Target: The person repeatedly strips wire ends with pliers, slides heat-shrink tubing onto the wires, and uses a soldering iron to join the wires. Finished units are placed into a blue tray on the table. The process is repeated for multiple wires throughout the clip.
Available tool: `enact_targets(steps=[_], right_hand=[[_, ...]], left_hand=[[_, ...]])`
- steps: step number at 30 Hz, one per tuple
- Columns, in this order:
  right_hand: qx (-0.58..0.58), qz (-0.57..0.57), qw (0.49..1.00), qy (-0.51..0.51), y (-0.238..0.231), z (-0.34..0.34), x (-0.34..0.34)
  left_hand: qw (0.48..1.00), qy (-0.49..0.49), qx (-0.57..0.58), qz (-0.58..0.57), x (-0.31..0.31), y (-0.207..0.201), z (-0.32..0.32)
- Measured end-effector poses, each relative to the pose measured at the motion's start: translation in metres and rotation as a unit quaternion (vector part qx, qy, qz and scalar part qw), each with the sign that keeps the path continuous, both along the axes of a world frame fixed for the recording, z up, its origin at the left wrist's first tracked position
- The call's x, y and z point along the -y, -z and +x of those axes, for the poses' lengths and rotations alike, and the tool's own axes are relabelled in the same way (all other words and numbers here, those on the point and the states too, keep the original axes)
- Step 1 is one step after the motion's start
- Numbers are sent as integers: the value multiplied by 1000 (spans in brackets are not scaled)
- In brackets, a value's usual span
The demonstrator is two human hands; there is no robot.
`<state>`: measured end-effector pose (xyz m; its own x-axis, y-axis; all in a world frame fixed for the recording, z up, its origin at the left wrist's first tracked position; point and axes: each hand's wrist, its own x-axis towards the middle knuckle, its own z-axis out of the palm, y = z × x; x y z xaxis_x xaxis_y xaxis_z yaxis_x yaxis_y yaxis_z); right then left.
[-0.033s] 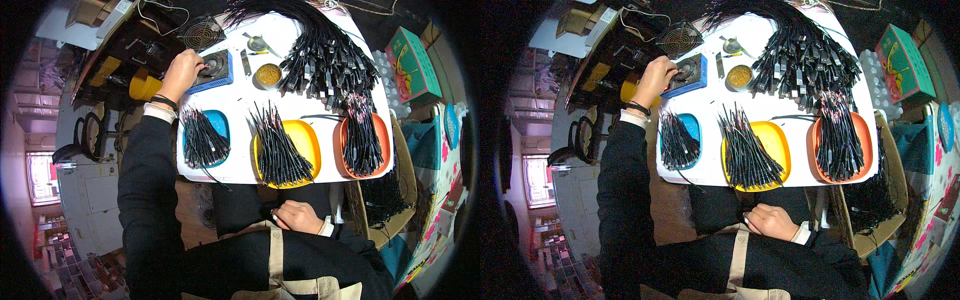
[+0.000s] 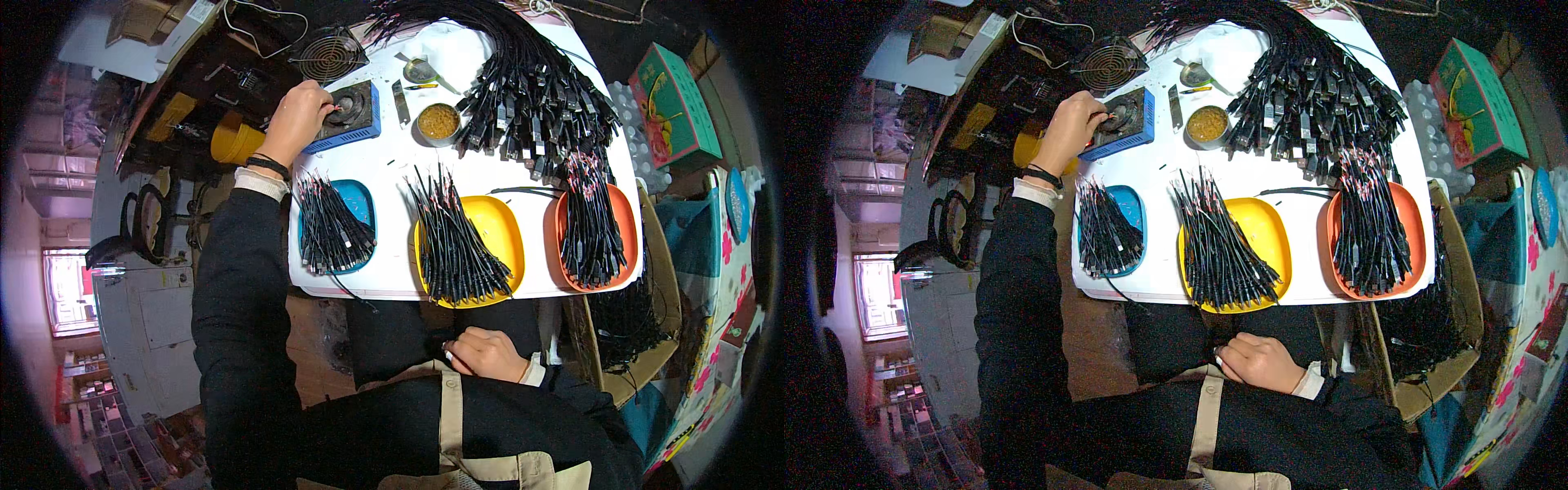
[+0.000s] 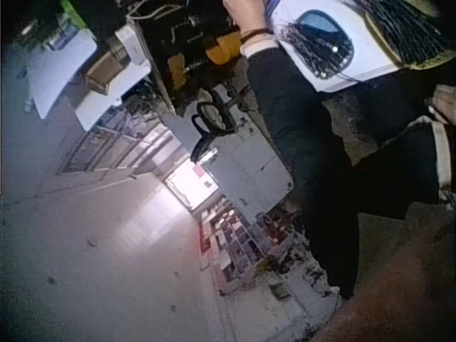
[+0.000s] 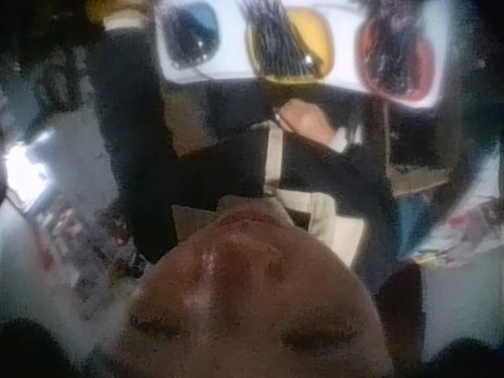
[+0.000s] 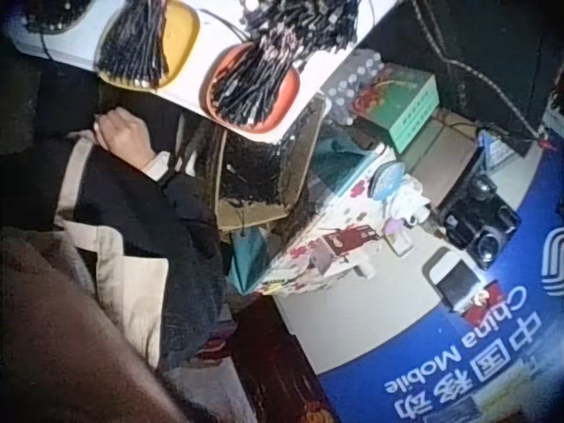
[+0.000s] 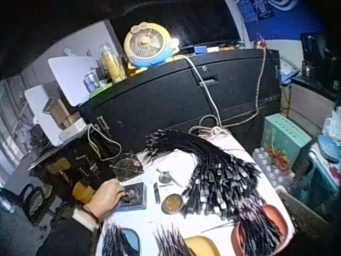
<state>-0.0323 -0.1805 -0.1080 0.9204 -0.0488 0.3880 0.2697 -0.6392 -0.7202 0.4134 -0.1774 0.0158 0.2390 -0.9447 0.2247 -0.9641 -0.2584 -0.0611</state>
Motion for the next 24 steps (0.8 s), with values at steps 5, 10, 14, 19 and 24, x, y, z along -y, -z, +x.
enact_targets(steps=[5, 10, 14, 19, 24], right_hand=[[6, 0, 1000, 2, 2, 0, 0], [5, -7, 1000, 1, 0, -1, 1], [-8, 0, 1000, 0, -5, -1, 2], [-36, 12, 999, -10, -9, -5, 1], [-97, 99, 990, -16, -26, -8, -1]], left_hand=[[999, -2, 32, 34, 7, 3, 0], [997, -7, 65, 43, 11, 8, -2], [999, -25, 42, 23, 6, 4, -6], [997, -9, -25, -71, -19, -29, -32], [957, -3, -199, -212, -68, -68, -108]])
